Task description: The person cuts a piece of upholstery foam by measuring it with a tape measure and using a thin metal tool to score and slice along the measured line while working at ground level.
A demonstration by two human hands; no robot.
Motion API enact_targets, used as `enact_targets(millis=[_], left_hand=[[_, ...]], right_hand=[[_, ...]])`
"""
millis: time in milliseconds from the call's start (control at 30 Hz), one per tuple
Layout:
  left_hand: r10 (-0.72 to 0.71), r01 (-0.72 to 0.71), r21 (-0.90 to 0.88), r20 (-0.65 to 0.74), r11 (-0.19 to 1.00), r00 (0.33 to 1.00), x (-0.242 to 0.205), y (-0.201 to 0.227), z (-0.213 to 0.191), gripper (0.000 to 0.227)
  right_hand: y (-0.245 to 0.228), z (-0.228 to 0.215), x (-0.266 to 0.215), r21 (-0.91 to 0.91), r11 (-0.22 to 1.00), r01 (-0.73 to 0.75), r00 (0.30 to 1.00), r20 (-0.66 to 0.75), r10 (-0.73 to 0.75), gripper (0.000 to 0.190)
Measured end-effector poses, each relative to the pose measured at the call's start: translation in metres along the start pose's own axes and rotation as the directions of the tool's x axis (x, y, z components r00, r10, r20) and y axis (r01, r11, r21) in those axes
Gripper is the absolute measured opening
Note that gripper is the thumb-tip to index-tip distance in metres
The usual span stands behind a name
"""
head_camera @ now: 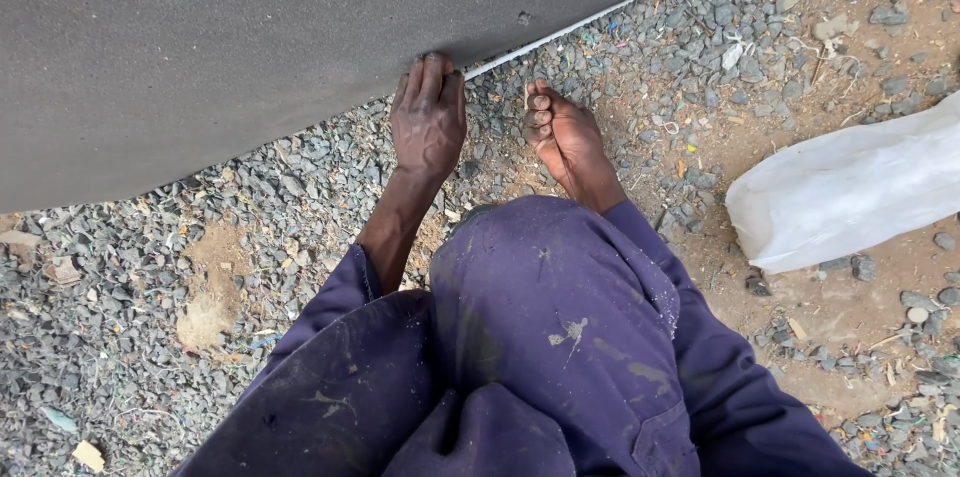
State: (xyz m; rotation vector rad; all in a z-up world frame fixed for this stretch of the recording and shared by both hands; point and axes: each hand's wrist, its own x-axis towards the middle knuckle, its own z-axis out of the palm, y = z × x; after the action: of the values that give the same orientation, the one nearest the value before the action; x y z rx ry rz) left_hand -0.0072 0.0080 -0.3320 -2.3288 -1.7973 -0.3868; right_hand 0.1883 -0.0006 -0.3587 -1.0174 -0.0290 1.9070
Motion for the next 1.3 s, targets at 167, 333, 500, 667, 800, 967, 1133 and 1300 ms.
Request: enact_targets(millis=[167, 333, 500, 667, 800, 967, 1133, 1300], left_hand=[[-0.009, 0.009, -0.006, 0.057, 1.0, 0.998, -0.001, 0.002, -0.004, 0.022], [-0.024, 0.025, -0.007, 0.106, 1.0, 0.994, -0.009, -0.003, 0.019, 0.022], [-0.023, 0.024, -0.001, 0.107, 1.0, 0.994, -0.002, 0.002, -0.002, 0.022], [0.03, -0.031, 0.042, 0.023, 0.999, 0.999, 0.001, 0.0, -0.008, 0.019], [0.052, -0.055, 0.059, 0.041, 0.997, 0.998, 0.001, 0.001, -0.01, 0.02], [0.061, -0.062, 0.018, 0.058, 0.998, 0.996, -0.001, 0.013, -0.015, 0.02], [0.069, -0.074, -0.055, -0.086, 0.996, 0.994, 0.001, 0.015, -0.033, 0.017], [0.058, -0.072, -0.083, -0.157, 0.994, 0.986, -0.002, 0.014, -0.044, 0.018]], right_hand=[[0.013, -0.016, 0.025, 0.168, 0.983, -0.075, 0.994, 0.093, 0.06, 0.012], [0.012, -0.015, 0.029, 0.225, 0.969, -0.103, 0.989, 0.125, 0.077, 0.012], [0.012, -0.017, 0.031, 0.258, 0.96, -0.111, 0.986, 0.15, 0.073, 0.012], [0.006, -0.009, 0.018, 0.299, 0.946, -0.123, 0.974, 0.217, 0.058, 0.015], [0.011, -0.019, 0.019, 0.29, 0.951, -0.109, 0.977, 0.207, 0.049, 0.014], [0.014, -0.018, 0.034, 0.282, 0.955, -0.093, 0.974, 0.226, 0.028, 0.015], [0.002, -0.009, 0.006, 0.248, 0.964, -0.091, 0.963, 0.268, 0.021, 0.019], [0.006, -0.015, 0.009, 0.247, 0.963, -0.104, 0.969, 0.241, 0.043, 0.013]])
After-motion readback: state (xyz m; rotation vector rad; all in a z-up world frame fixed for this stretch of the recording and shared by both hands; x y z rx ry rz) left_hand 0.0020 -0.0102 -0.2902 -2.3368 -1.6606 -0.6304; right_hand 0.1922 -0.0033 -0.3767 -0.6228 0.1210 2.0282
